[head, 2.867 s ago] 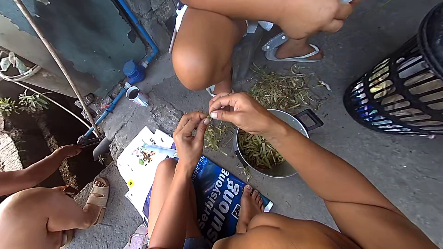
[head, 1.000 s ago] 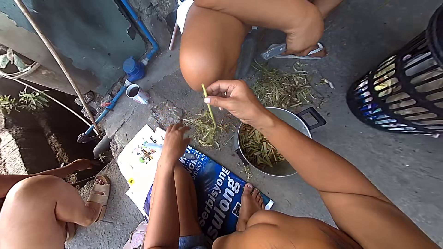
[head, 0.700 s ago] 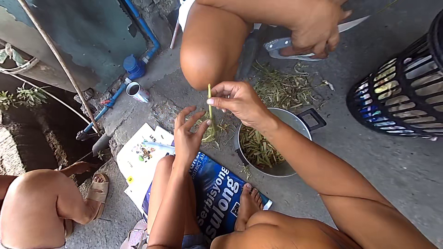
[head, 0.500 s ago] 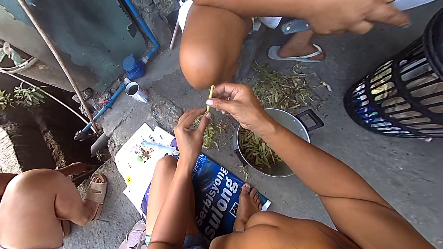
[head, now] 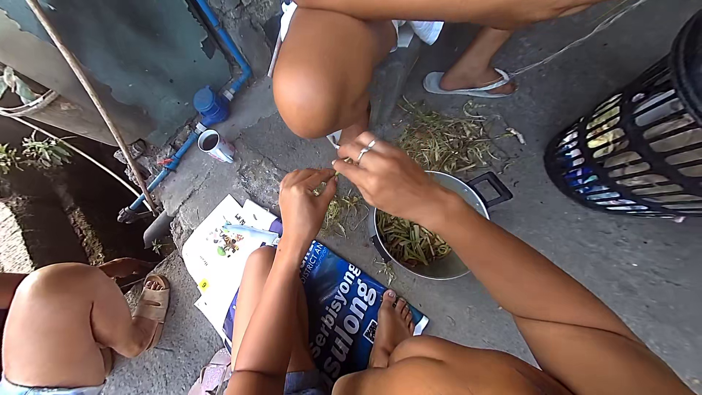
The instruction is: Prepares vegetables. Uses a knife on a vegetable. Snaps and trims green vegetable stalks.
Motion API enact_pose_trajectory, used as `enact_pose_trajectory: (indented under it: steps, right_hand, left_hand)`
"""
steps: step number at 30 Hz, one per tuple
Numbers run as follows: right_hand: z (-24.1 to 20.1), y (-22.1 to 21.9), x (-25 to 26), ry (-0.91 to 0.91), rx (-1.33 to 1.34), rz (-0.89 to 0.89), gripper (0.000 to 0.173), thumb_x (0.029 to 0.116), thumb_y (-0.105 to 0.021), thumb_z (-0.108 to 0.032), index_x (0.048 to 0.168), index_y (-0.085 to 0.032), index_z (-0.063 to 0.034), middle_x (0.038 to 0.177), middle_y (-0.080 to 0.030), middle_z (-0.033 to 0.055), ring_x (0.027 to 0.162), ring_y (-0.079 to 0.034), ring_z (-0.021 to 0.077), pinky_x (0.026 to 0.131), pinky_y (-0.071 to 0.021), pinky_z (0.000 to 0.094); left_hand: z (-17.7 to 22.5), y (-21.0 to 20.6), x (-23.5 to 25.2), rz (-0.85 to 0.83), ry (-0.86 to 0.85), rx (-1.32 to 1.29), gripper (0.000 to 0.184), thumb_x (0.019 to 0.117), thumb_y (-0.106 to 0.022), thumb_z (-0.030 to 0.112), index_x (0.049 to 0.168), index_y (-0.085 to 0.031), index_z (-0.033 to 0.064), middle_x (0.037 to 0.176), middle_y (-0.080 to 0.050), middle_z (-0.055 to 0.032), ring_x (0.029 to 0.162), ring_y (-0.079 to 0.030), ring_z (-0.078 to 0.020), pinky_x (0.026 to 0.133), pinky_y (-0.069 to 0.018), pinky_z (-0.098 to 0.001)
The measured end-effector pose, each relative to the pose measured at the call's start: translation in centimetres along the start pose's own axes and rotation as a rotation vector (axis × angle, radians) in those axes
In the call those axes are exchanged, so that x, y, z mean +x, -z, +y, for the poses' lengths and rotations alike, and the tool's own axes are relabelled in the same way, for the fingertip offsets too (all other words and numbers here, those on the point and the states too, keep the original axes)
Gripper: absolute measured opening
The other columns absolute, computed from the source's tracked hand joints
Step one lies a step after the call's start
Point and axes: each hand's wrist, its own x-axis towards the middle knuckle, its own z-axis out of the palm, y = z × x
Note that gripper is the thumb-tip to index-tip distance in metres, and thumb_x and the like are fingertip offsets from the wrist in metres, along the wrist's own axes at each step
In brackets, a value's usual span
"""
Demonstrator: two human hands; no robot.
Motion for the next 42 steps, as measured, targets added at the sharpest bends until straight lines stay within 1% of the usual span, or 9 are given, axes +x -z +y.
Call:
enact_pose_trajectory:
  steps: [7, 12, 16, 19, 26, 35, 37, 40, 42]
  right_hand:
    - [0.9, -1.5, -0.3, -0.008, 0.011, -0.067, 0.013, 0.0925, -0.060, 0.004, 0.095, -0.072, 0.0031, 0.103, -0.068, 0.0195, 0.095, -0.065, 0.0372, 0.077, -0.0562, 0.0430]
    - [0.7, -1.7, -0.5, -0.264, 0.405, 0.128, 0.013, 0.0941, -0.063, -0.004, 0.096, -0.076, -0.0019, 0.102, -0.070, 0.0135, 0.095, -0.067, 0.0244, 0.085, -0.0538, 0.0367]
    - [0.1, -1.8, -0.5, -0.552, 0.755, 0.172, 0.007, 0.0954, -0.069, -0.007, 0.097, -0.075, -0.0058, 0.098, -0.068, 0.0039, 0.078, -0.063, 0.0050, 0.069, -0.0532, 0.0189]
    - [-0.6, -2.3, -0.2, -0.758, 1.114, 0.249, 0.007, 0.0940, -0.070, -0.004, 0.097, -0.075, -0.0065, 0.085, -0.070, -0.0017, 0.064, -0.057, 0.0028, 0.058, -0.0486, 0.0170]
    - [-0.1, -1.5, 1.4, -1.060, 1.613, 0.393, 0.014, 0.0988, -0.060, 0.003, 0.094, -0.071, -0.0031, 0.082, -0.070, 0.0019, 0.068, -0.064, 0.0048, 0.067, -0.0558, 0.0181]
    - [6.2, 2.4, -2.2, -0.860, 1.185, 0.628, 0.012, 0.1005, -0.060, -0.005, 0.103, -0.071, -0.0085, 0.088, -0.071, -0.0053, 0.075, -0.066, 0.0030, 0.073, -0.0579, 0.0200]
    - [7.7, 4.1, -4.2, -0.800, 0.761, 0.421, 0.009, 0.0964, -0.066, -0.007, 0.104, -0.072, -0.0061, 0.086, -0.069, -0.0041, 0.071, -0.063, 0.0022, 0.070, -0.0564, 0.0211]
    - [7.3, 6.3, -5.3, -0.799, 0.339, -0.181, 0.015, 0.0957, -0.071, -0.007, 0.109, -0.075, -0.0006, 0.096, -0.072, 0.0180, 0.084, -0.069, 0.0297, 0.081, -0.0556, 0.0545]
    - [6.1, 5.3, -4.7, -0.756, 0.299, -0.297, 0.016, 0.0949, -0.072, -0.007, 0.109, -0.077, -0.0009, 0.100, -0.072, 0.0210, 0.089, -0.069, 0.0360, 0.084, -0.0531, 0.0611]
  left_hand:
    - [-0.1, 0.3, 0.2, -0.008, -0.059, 0.016, 0.013, 0.0937, -0.072, 0.016, 0.098, -0.081, 0.0092, 0.100, -0.076, -0.0078, 0.104, -0.069, -0.0246, 0.097, -0.0493, -0.0453]
    - [0.2, 0.2, 0.0, 0.077, -0.009, -0.119, 0.014, 0.0951, -0.070, 0.016, 0.098, -0.081, 0.0064, 0.102, -0.076, -0.0075, 0.107, -0.067, -0.0212, 0.098, -0.0478, -0.0403]
    - [0.6, -0.6, -0.3, 0.208, 0.017, -0.216, 0.014, 0.0963, -0.070, 0.014, 0.097, -0.080, 0.0045, 0.102, -0.076, -0.0063, 0.107, -0.067, -0.0161, 0.099, -0.0487, -0.0333]
    - [0.8, -1.0, -0.4, 0.279, 0.007, -0.225, 0.014, 0.0964, -0.071, 0.014, 0.099, -0.080, 0.0048, 0.102, -0.076, -0.0051, 0.107, -0.067, -0.0152, 0.099, -0.0480, -0.0326]
    - [0.4, -1.4, -1.0, 0.263, -0.067, -0.138, 0.012, 0.0948, -0.073, 0.015, 0.097, -0.081, 0.0077, 0.100, -0.077, -0.0037, 0.107, -0.067, -0.0179, 0.100, -0.0460, -0.0381]
    - [-1.4, -0.7, -2.2, 0.189, -0.002, -0.156, 0.013, 0.0962, -0.071, 0.017, 0.101, -0.081, 0.0088, 0.104, -0.076, -0.0031, 0.108, -0.067, -0.0163, 0.103, -0.0461, -0.0389]
    - [-1.5, -0.5, -2.2, 0.186, 0.006, -0.165, 0.013, 0.0961, -0.071, 0.016, 0.100, -0.081, 0.0084, 0.104, -0.076, -0.0031, 0.108, -0.067, -0.0156, 0.103, -0.0468, -0.0375]
    - [-1.4, -0.3, -2.2, 0.171, 0.012, -0.185, 0.012, 0.0960, -0.071, 0.015, 0.100, -0.080, 0.0077, 0.104, -0.076, -0.0034, 0.109, -0.066, -0.0153, 0.103, -0.0465, -0.0368]
    - [-1.1, -0.3, -2.1, 0.157, 0.005, -0.197, 0.013, 0.0958, -0.071, 0.015, 0.101, -0.080, 0.0072, 0.105, -0.076, -0.0038, 0.110, -0.066, -0.0154, 0.103, -0.0460, -0.0368]
